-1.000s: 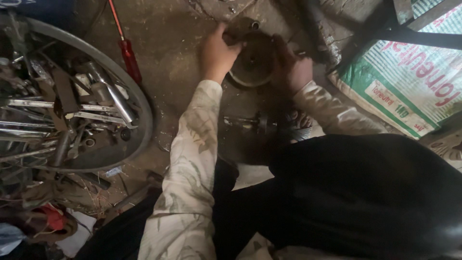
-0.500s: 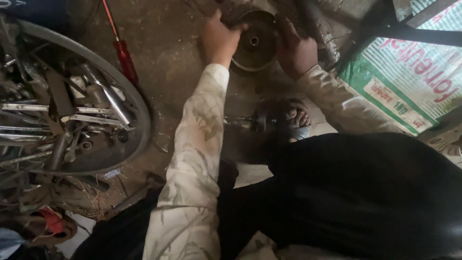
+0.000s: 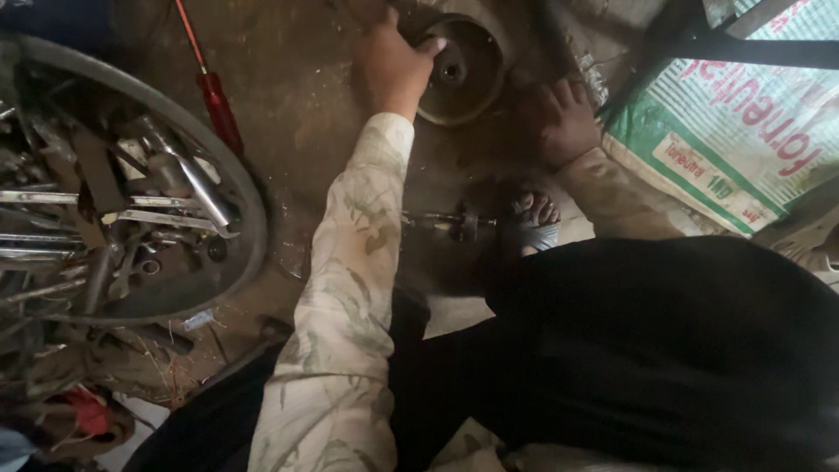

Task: The person sits on the floor and uses a hammer and a metal rod to strike a circular metal component, likely to dislodge a stuck part. The person repeatedly hammers the component, flips it over, and continues striking it until a smaller inner ring separates from the main body.

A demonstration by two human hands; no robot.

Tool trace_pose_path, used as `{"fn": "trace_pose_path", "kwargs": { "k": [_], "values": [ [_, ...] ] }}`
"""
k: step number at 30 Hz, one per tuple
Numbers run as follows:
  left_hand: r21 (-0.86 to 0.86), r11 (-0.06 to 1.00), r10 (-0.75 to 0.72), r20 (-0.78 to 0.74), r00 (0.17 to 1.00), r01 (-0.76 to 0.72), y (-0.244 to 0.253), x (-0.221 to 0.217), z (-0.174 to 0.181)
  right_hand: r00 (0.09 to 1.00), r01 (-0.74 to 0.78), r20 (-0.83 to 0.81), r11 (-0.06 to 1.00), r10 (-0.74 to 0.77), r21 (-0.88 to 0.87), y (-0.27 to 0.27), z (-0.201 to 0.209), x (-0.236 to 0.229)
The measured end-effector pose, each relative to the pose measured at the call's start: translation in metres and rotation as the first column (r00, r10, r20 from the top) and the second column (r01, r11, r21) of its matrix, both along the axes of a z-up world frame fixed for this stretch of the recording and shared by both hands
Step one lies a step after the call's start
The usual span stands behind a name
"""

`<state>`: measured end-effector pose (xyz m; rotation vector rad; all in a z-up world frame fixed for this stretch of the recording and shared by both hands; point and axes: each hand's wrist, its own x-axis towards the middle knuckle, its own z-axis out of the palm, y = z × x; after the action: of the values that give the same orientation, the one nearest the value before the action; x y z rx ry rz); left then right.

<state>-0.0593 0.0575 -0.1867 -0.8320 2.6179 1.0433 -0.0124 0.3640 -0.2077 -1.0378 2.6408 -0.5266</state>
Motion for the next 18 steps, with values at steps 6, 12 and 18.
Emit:
{"fn": "trace_pose_path", "kwargs": {
  "k": [6, 12, 18],
  "values": [
    [0.140, 0.990, 0.029, -0.048, 0.998, -0.022, -0.012, 0.018, -0.004, 0.998, 0.048, -0.032, 0.998, -0.049, -0.043, -0.003, 0.040, 0.005],
    [0.120, 0.992, -0.008, -0.167, 0.986, 0.029, -0.041, 0.030, 0.019, 1.000, 0.025, 0.014, 0.962, -0.022, -0.272, -0.023, 0.064, 0.000],
    [-0.193, 0.970, -0.180, -0.174, 0.968, 0.146, -0.060, 0.071, 0.022, 0.996, 0.014, 0.088, 0.906, 0.026, -0.424, -0.040, 0.100, -0.011]
  ]
}}
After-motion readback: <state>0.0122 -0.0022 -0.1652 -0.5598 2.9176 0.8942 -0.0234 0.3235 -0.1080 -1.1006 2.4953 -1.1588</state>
